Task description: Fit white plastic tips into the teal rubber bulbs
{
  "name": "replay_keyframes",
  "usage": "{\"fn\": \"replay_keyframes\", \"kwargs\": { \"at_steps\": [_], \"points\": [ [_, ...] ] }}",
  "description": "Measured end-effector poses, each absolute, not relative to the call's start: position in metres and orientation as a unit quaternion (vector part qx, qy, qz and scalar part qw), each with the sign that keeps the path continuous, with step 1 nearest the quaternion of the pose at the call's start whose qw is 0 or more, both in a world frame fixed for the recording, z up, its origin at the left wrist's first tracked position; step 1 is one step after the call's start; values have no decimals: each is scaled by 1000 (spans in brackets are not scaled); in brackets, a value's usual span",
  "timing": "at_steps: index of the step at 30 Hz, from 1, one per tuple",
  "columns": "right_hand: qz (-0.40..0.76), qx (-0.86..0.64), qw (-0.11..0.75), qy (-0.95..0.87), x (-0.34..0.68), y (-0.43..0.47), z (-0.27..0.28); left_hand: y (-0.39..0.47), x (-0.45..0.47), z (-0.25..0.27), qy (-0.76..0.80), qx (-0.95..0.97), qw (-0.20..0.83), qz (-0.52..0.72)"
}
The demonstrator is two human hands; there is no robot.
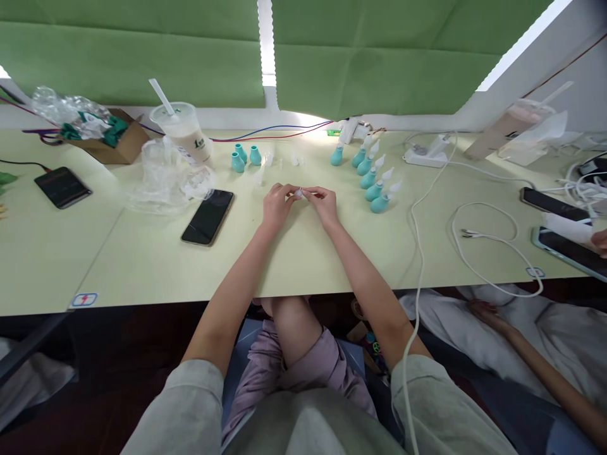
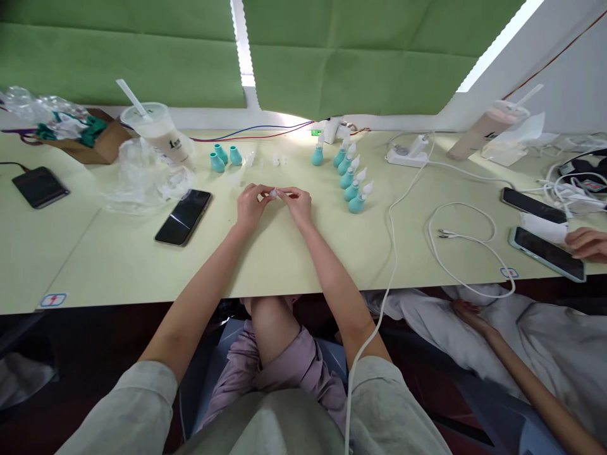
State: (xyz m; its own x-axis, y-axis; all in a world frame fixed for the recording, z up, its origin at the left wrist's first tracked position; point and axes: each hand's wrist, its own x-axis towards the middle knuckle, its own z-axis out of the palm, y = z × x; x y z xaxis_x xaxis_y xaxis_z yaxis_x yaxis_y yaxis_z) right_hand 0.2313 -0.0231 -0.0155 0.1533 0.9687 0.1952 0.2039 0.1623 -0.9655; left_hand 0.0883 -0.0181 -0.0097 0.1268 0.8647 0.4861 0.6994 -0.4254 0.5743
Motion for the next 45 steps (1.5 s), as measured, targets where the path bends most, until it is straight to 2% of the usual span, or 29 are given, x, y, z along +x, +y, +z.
{"fn": "replay_keyframes", "kwargs": {
  "at_steps": [9,15,36,45],
  "points": [
    [436,-510,537,-511,237,-23,-12,-18,89,-8,535,747,124,374],
    [472,-500,508,-518,248,-17,-10,-17,90,-10,518,762,125,369],
    [453,-525,517,-502,246,-26,-4,-16,89,-13,498,768,102,389],
    [484,-512,500,-503,251,-23,-9,-16,90,-19,478,770,121,404]
  ]
}}
